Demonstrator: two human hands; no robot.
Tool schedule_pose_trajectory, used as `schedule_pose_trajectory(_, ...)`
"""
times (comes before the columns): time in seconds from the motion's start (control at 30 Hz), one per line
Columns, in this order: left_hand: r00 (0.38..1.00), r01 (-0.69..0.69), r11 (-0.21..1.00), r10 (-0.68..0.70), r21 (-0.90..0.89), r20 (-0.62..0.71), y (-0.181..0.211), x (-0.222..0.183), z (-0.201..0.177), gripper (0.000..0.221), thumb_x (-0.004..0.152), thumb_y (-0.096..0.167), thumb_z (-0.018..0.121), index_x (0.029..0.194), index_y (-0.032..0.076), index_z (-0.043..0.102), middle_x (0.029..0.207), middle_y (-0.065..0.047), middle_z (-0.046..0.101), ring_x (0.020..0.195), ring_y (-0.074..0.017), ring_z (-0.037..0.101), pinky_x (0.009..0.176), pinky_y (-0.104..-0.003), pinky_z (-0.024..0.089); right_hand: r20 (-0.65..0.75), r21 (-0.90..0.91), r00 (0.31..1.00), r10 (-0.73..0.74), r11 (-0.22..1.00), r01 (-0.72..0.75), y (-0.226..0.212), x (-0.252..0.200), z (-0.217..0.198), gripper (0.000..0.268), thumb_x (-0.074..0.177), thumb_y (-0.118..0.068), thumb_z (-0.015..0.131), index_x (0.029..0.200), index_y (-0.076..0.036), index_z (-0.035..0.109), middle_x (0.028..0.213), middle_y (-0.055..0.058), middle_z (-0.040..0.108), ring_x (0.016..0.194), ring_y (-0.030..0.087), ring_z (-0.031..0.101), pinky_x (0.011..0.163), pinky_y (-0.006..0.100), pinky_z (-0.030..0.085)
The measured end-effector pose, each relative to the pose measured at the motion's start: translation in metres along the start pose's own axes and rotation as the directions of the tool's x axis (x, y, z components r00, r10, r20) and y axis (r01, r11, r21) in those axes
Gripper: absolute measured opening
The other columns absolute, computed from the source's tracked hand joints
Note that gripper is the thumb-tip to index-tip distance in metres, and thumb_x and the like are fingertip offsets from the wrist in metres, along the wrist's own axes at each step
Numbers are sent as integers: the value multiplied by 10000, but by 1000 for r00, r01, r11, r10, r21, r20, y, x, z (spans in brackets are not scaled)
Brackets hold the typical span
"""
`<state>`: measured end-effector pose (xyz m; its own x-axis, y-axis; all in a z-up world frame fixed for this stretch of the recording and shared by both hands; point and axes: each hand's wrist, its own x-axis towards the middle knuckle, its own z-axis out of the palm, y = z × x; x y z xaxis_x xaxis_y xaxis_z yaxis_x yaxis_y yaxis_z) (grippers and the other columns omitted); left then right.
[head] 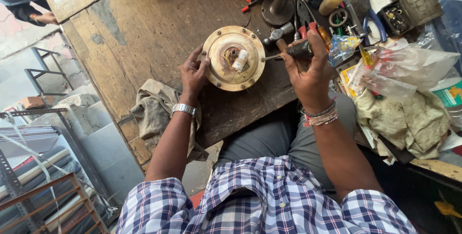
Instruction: The person cleans a cylindrical metal part with a cloth, then uses a hammer and screwdriver to work on a circular electrical component with wires. They remove a small white plastic piece and continue adjusting the component with tools.
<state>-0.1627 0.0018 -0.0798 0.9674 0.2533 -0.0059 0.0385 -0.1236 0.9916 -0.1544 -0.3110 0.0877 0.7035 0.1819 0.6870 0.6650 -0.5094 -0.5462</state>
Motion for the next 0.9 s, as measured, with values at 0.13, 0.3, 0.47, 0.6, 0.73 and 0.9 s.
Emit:
schedule_pose_trajectory(0.13, 1000, -11, 999, 10, 35, 3, 0, 1, 0, 498, 989, 147, 666, 1463, 30, 568, 918, -90, 777, 820, -82, 696, 739, -255, 582, 24, -5, 994, 103, 995, -102, 1, -1, 1, 719, 1010, -64, 864, 1533, -69, 369, 1513, 213, 575, 1265, 277, 711, 1053, 360, 646)
schedule_pose_trajectory(0.3, 1000, -9, 1000, 9, 15, 10, 1, 0, -1, 497, 988, 150, 668, 1459, 29, 564, 934, -94, 776, 836, -83, 700, 744, -256, 584, -22, -66, 999, 30, 997, -31, 7, -2, 6, 769, 956, -131, 913, 1511, -56, 387, 1495, 243, 545, 1321, 336, 659, 1102, 387, 619)
schedule_pose_trajectory(0.47, 1000, -8, 998, 7, 59, 8, 3, 0, -1, 501, 985, 163, 674, 1458, 33, 571, 901, -97, 775, 804, -75, 688, 718, -247, 573, -22, -117, 999, 30, 993, -32, 10, 2, 10, 767, 928, -182, 936, 1487, -63, 424, 1392, 184, 603, 1253, 302, 676, 1025, 392, 620)
schedule_pose_trajectory(0.6, 1000, 21, 998, -21, 53, 0, 5, 0, -1, 506, 986, 165, 674, 1464, 30, 578, 868, -109, 757, 762, -86, 659, 683, -258, 556, -7, -21, 997, 81, 996, -81, 9, 4, 14, 751, 952, -238, 924, 1486, -57, 429, 1369, 172, 614, 1208, 258, 714, 1006, 361, 642)
schedule_pose_trajectory(0.73, 999, 40, 999, -41, 31, 13, 5, 0, -1, 508, 984, 172, 655, 1462, 35, 551, 906, -94, 778, 783, -96, 728, 700, -264, 600, 39, 21, 981, 191, 981, -192, 8, 7, 14, 756, 939, -314, 936, 1461, -55, 455, 1318, 136, 649, 1160, 235, 751, 1005, 340, 638)
schedule_pose_trajectory(0.9, 999, -37, 998, 37, 49, 14, 1, 1, -2, 500, 1002, 158, 670, 1469, 21, 555, 951, -99, 782, 841, -94, 737, 740, -264, 604, -12, -171, 1000, 12, 985, -14, 8, 15, 13, 772, 919, -295, 939, 1461, -44, 451, 1371, 187, 624, 1300, 373, 649, 1156, 446, 535)
